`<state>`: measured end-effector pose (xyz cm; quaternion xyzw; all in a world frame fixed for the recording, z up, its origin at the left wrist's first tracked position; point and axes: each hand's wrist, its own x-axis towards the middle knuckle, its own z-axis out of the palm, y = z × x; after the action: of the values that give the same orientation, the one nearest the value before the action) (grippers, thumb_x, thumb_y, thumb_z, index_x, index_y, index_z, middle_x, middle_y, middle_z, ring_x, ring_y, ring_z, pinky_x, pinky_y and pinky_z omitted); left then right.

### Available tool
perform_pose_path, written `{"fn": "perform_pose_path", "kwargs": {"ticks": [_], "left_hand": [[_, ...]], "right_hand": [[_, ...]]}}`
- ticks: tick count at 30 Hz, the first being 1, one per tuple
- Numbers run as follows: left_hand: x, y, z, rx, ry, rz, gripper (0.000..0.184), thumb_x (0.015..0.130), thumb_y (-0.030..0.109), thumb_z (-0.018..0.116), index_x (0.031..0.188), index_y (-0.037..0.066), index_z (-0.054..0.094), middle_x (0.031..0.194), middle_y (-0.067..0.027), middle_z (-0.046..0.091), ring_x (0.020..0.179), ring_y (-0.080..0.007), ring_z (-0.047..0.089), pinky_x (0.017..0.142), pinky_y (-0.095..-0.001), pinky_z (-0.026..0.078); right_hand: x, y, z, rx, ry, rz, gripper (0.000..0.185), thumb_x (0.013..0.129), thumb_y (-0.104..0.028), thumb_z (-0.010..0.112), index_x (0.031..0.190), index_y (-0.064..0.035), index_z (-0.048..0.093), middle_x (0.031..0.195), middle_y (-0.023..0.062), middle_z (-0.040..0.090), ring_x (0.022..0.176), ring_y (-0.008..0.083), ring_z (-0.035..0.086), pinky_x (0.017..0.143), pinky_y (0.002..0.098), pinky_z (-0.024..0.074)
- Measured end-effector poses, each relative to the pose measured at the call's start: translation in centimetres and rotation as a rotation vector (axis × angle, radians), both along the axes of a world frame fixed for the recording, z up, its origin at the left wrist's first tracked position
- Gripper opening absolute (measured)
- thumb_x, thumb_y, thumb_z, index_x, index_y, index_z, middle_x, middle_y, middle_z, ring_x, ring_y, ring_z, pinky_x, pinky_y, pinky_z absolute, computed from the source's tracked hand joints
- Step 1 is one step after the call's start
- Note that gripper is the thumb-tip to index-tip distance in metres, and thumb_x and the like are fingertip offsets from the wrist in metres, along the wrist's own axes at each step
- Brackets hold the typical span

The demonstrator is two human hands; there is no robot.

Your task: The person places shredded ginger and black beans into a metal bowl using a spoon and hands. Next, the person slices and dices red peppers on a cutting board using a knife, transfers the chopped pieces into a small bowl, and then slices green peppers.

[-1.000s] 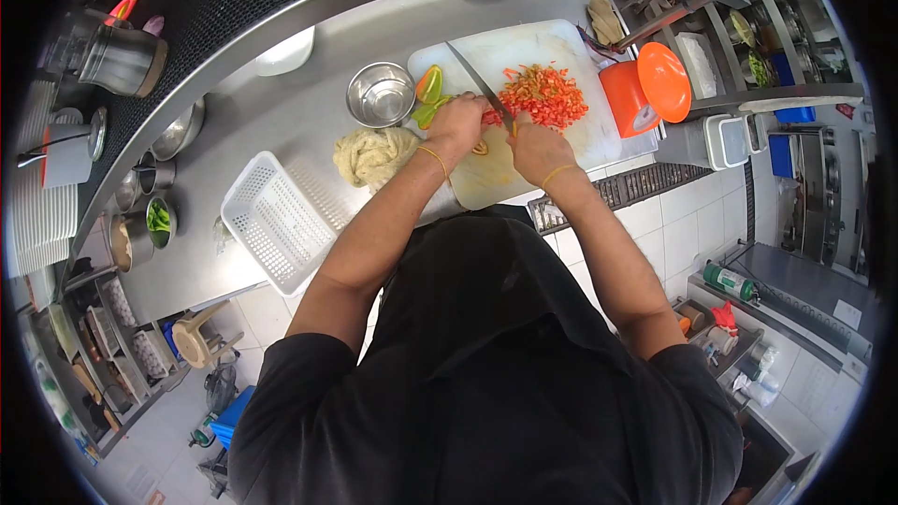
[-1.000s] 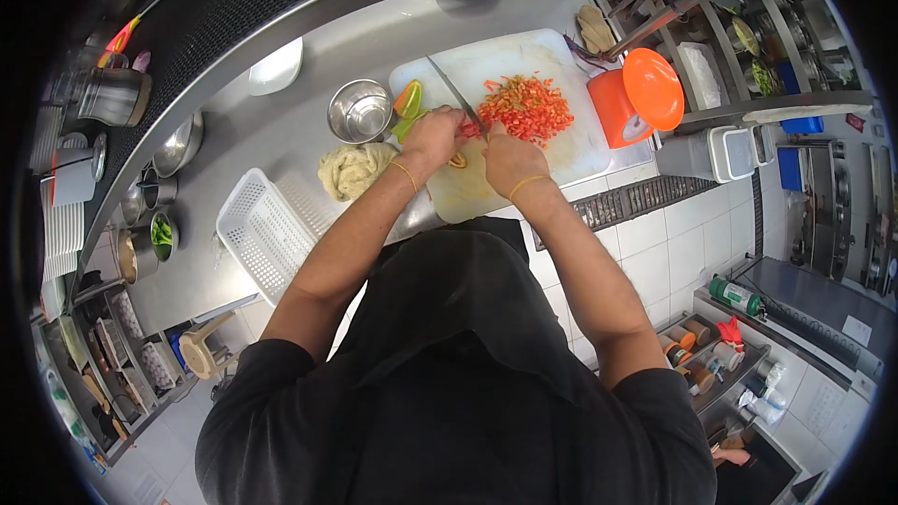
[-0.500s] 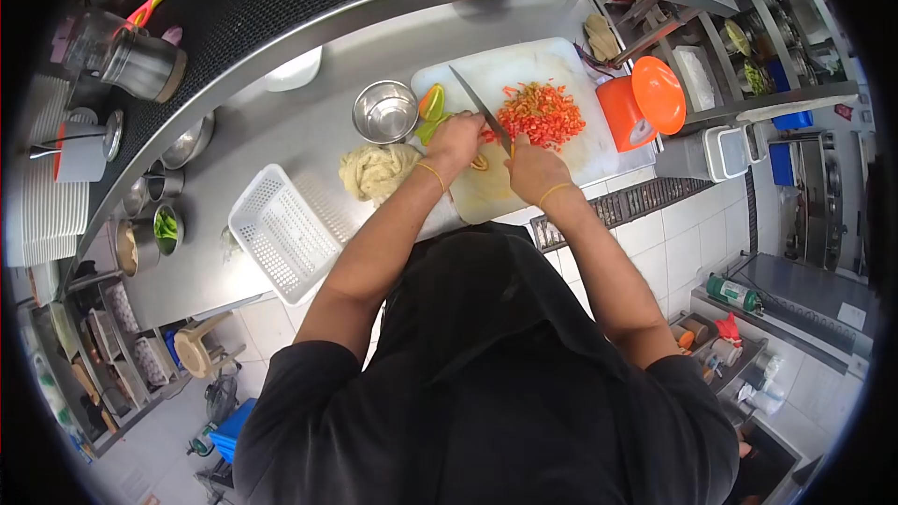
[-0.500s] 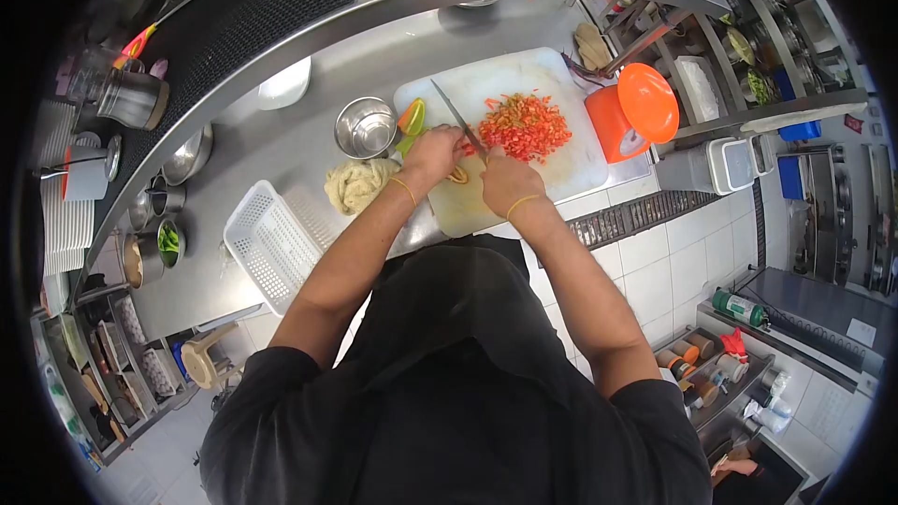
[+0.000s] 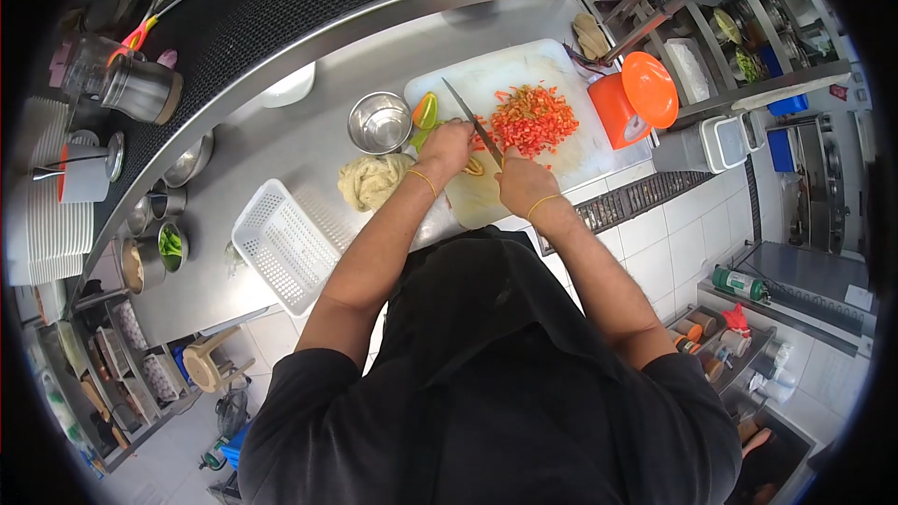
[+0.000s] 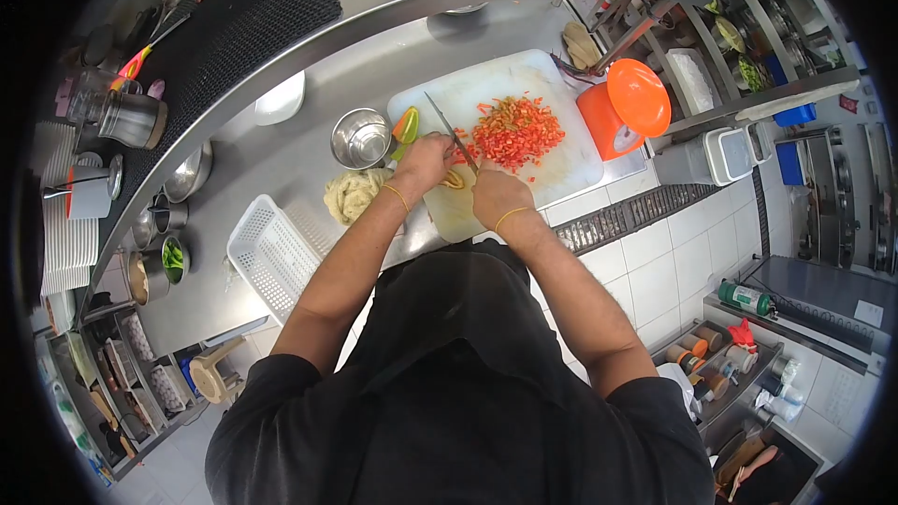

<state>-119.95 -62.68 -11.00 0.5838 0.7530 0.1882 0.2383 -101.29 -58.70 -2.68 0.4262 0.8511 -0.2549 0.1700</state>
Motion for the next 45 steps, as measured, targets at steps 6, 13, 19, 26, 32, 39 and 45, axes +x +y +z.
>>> {"fn": "perform_pose_path", "kwargs": {"ticks": [6,13,19,26,32,39,45], "left_hand": [[0.0,0.1,0.0,-0.037,-0.023,-0.029,0.015,0.091,0.011,0.071,0.105,0.005,0.073,0.113,-0.0174,0.07,0.109,-0.039,0.069,0.095,-0.0485,0.056],[-0.1,-0.4,0.2,-0.031,-0.011,-0.017,0.016,0.09,0.011,0.072,0.105,0.005,0.073,0.112,-0.0171,0.07,0.107,-0.0401,0.069,0.092,-0.0492,0.056],[-0.2,-0.2,0.3,-0.055,-0.029,-0.001,0.015,0.092,0.015,0.071,0.105,0.006,0.074,0.112,-0.0179,0.07,0.107,-0.0407,0.069,0.092,-0.0501,0.056],[-0.4,-1.4,0.3,-0.042,-0.059,0.017,0.015,0.093,0.016,0.071,0.103,0.006,0.074,0.11,-0.0184,0.072,0.105,-0.0393,0.07,0.092,-0.0488,0.056],[-0.2,-1.4,1.5,-0.146,-0.035,0.006,0.015,0.094,0.011,0.063,0.102,0.007,0.074,0.114,-0.0191,0.071,0.108,-0.0406,0.07,0.093,-0.0494,0.056],[0.0,-0.8,0.4,-0.07,-0.013,-0.029,0.014,0.093,0.011,0.062,0.099,0.007,0.074,0.11,-0.0193,0.072,0.104,-0.0412,0.071,0.09,-0.0498,0.057],[0.1,-0.8,0.1,-0.048,-0.032,-0.024,0.013,0.092,0.011,0.062,0.096,0.006,0.074,0.11,-0.019,0.072,0.102,-0.041,0.071,0.089,-0.0503,0.057]], "right_hand": [[-1.6,1.0,-5.2,0.038,0.115,-0.067,0.041,0.105,-0.027,0.061,0.125,0.0065,0.05,0.101,0.0314,0.074,0.098,0.0473,0.074,0.088,0.055,0.0574],[-0.8,0.3,0.4,-0.039,0.013,0.0,0.042,0.106,-0.027,0.059,0.128,0.0072,0.049,0.108,0.0302,0.075,0.104,0.0459,0.074,0.092,0.0533,0.058],[-1.0,0.6,-4.6,-0.055,0.123,-0.081,0.044,0.105,-0.028,0.06,0.129,0.0073,0.049,0.108,0.0302,0.074,0.103,0.0454,0.074,0.091,0.0536,0.0577],[-0.2,1.3,-0.8,-0.033,0.045,0.036,0.043,0.104,-0.026,0.061,0.129,0.0072,0.049,0.107,0.0298,0.074,0.102,0.0453,0.074,0.091,0.0534,0.0579],[0.2,-1.1,-1.0,-0.055,0.044,-0.02,0.04,0.105,-0.026,0.06,0.125,0.0074,0.049,0.107,0.0299,0.074,0.104,0.0458,0.074,0.092,0.0527,0.0581],[0.5,-1.2,-1.1,-0.034,0.014,-0.029,0.042,0.105,-0.027,0.061,0.125,0.007,0.048,0.105,0.0296,0.075,0.101,0.0458,0.074,0.09,0.0525,0.0587],[-1.0,-0.7,-4.5,-0.009,0.059,-0.081,0.043,0.105,-0.028,0.061,0.127,0.0067,0.049,0.103,0.0298,0.075,0.102,0.045,0.074,0.089,0.0527,0.0589]]}}
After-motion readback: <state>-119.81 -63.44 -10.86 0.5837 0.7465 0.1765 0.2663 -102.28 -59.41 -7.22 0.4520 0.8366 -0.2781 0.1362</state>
